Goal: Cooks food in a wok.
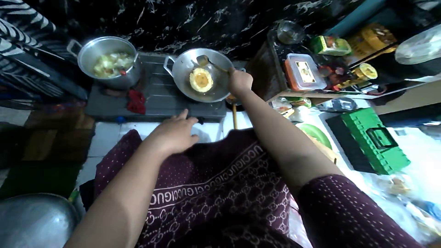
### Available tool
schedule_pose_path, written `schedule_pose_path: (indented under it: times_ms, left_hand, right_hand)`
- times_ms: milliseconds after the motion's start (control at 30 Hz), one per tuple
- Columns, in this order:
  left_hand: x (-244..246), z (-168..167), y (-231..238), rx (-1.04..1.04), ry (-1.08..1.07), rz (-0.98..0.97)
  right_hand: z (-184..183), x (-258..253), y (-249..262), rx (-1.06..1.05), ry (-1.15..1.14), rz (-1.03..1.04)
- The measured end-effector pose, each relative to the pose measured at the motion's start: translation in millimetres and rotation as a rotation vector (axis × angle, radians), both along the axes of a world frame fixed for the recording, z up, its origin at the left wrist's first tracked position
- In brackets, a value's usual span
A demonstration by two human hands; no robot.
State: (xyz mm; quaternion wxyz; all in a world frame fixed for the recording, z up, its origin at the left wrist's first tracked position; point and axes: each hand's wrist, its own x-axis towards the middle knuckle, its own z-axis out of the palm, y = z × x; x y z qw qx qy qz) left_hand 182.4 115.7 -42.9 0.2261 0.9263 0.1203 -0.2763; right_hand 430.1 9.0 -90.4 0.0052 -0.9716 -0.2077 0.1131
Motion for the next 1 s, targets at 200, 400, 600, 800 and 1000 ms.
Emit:
schedule_pose_path:
  times_ms: [200,400,600,800,1000]
  left_hand:
    - [-2,1,-5,-0.018,-0.004,-0.007]
    - [21,-3,-6,-0.026,0.028,0.033]
    - [30,-2,-13,-0.065,-0.003,-0.022]
    - [33,7,-16,-0.084,0.011,-0.060]
    - [37,7,-21,-0.091,0.029,-0.085]
  right_hand:
    - [33,-17,7,-0.133,0.046,-0.067]
    - [54,-9,24,-0.279,0.052,-0.030]
    - [50,-11,31,-0.243,0.176,0.009]
    - [-15,-33,11,-0.033,0.246,-0.184]
    - [-45,-41,11,0.018,0.243,-0.266]
